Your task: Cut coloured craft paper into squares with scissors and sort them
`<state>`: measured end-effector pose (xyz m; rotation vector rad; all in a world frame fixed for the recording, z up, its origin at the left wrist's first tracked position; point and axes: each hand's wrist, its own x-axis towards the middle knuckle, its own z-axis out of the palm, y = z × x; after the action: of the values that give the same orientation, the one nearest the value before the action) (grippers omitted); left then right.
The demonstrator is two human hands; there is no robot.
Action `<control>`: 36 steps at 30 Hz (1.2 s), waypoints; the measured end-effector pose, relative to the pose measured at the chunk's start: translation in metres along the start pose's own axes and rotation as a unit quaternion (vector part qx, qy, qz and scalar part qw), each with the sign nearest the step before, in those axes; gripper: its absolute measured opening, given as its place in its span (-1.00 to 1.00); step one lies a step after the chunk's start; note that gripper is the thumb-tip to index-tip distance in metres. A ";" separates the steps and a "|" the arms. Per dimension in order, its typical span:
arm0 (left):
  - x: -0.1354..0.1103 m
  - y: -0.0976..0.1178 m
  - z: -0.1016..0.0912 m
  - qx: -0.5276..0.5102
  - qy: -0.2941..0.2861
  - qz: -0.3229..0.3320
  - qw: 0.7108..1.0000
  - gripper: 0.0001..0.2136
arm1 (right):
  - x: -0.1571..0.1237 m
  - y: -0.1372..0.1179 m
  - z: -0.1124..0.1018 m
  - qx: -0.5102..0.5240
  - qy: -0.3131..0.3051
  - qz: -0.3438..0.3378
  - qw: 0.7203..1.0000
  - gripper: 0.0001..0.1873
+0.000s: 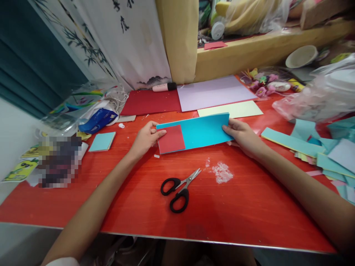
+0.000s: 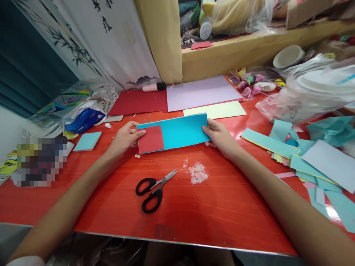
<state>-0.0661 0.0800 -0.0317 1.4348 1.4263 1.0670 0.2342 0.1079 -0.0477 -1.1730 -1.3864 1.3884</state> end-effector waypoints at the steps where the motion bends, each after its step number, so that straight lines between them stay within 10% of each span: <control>1: 0.000 0.000 0.000 0.001 -0.001 0.003 1.000 -0.73 | 0.000 0.000 0.000 0.002 0.002 0.002 1.000 -0.84; 11: -0.003 0.014 -0.002 -0.019 -0.012 -0.032 0.999 -0.64 | -0.002 -0.006 0.001 -0.002 0.009 0.030 0.999 -0.84; 19: -0.007 0.014 -0.009 -0.014 -0.153 -0.101 0.983 -0.67 | -0.001 -0.006 0.001 0.027 0.039 0.049 0.998 -0.84; 36: -0.007 0.011 -0.005 -0.006 -0.173 -0.062 0.983 -0.74 | -0.001 -0.008 0.002 0.004 0.042 0.050 0.998 -0.82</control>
<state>-0.0679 0.0729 -0.0197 1.4218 1.2381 0.7054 0.2319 0.1064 -0.0399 -1.2964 -1.2786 1.3961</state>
